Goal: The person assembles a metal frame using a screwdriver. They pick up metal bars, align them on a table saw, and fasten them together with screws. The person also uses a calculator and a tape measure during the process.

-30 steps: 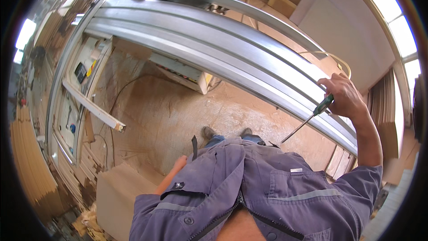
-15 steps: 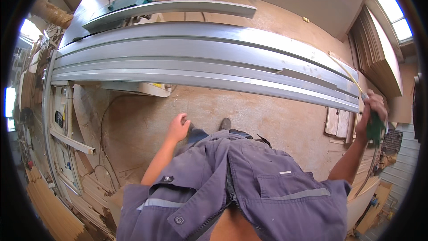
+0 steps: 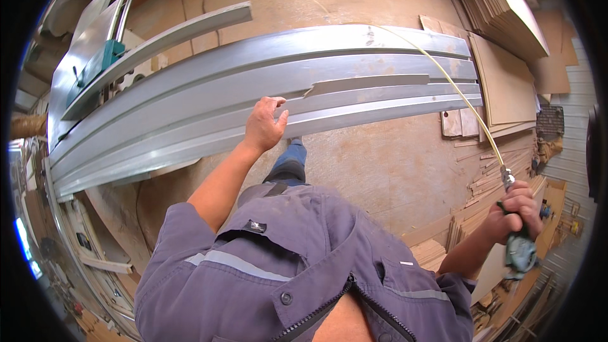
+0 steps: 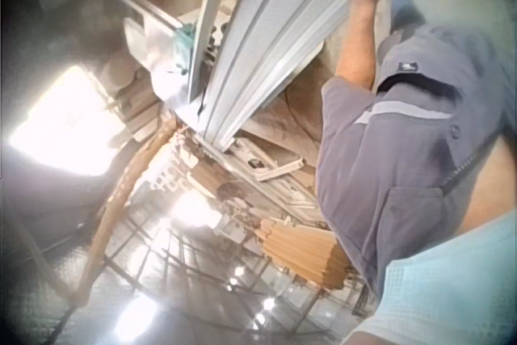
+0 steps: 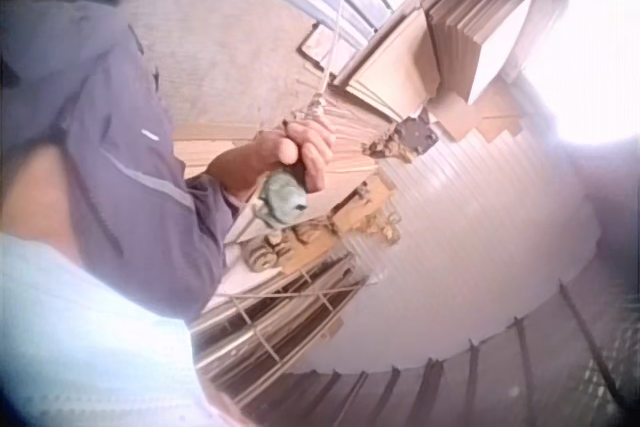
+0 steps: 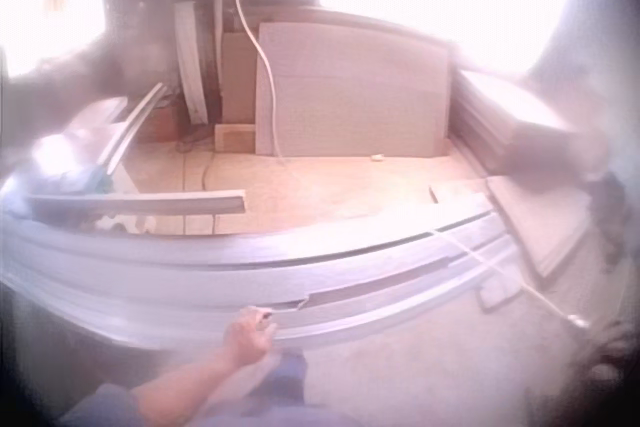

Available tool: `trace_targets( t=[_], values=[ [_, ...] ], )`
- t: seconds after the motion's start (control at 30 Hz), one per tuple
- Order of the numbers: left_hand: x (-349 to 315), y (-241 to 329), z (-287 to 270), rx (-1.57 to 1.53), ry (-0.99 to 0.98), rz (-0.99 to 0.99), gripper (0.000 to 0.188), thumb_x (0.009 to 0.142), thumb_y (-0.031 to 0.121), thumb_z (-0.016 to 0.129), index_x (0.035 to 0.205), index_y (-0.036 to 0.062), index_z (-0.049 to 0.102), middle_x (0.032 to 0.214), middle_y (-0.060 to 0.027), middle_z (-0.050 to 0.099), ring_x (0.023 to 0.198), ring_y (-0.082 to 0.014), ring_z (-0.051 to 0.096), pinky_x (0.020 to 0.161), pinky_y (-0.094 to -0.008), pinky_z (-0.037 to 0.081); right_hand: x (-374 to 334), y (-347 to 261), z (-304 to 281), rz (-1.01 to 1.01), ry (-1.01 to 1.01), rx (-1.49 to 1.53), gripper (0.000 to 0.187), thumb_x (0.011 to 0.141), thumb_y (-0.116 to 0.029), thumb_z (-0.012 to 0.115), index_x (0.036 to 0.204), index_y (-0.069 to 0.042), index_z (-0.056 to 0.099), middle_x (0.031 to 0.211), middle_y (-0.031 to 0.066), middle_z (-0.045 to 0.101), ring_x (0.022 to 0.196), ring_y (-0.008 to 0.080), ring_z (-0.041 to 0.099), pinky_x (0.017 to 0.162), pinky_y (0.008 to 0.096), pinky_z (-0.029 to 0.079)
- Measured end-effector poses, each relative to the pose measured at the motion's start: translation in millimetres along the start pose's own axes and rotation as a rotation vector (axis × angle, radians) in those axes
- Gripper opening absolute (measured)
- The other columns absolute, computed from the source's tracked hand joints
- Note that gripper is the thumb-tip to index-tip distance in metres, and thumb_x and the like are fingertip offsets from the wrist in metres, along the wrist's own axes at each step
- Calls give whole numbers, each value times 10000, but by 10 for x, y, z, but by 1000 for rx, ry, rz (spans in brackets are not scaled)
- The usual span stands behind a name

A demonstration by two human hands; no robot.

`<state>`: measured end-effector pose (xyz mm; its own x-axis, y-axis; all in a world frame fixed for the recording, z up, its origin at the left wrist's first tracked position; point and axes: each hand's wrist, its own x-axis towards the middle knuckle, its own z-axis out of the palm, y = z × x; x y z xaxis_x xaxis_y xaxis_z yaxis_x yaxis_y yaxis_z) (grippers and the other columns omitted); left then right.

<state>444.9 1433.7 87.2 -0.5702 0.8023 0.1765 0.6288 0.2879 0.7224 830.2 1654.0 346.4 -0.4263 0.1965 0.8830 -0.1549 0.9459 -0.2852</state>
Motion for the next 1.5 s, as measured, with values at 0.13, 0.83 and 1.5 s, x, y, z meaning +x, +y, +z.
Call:
trace_targets(
  t=[0.13,0.83,1.5],
  values=[
    [437,108,422,129,-48,140,369,796,203,720,1107,34,614,1112,-159,596,1070,-335,542,947,-420,437,203,268,369,-6,-317,-258,359,881,-275,724,1018,-40,489,690,55,580,604,204,546,648,381,513],
    [802,103,103,54,-469,-205,110,906,65,555,999,45,500,892,-197,599,848,-396,605,732,-437,474,-224,1462,487,177,-777,-537,268,826,-205,665,661,-127,468,528,11,461,485,178,496,469,331,413],
    [-119,-236,-8,128,200,-542,143,950,121,545,995,24,450,835,-111,540,737,-237,534,709,-374,456,-413,2755,-397,862,-1118,-1131,136,973,-83,475,1063,-85,577,805,147,680,797,321,710,657,443,570]
  ],
)
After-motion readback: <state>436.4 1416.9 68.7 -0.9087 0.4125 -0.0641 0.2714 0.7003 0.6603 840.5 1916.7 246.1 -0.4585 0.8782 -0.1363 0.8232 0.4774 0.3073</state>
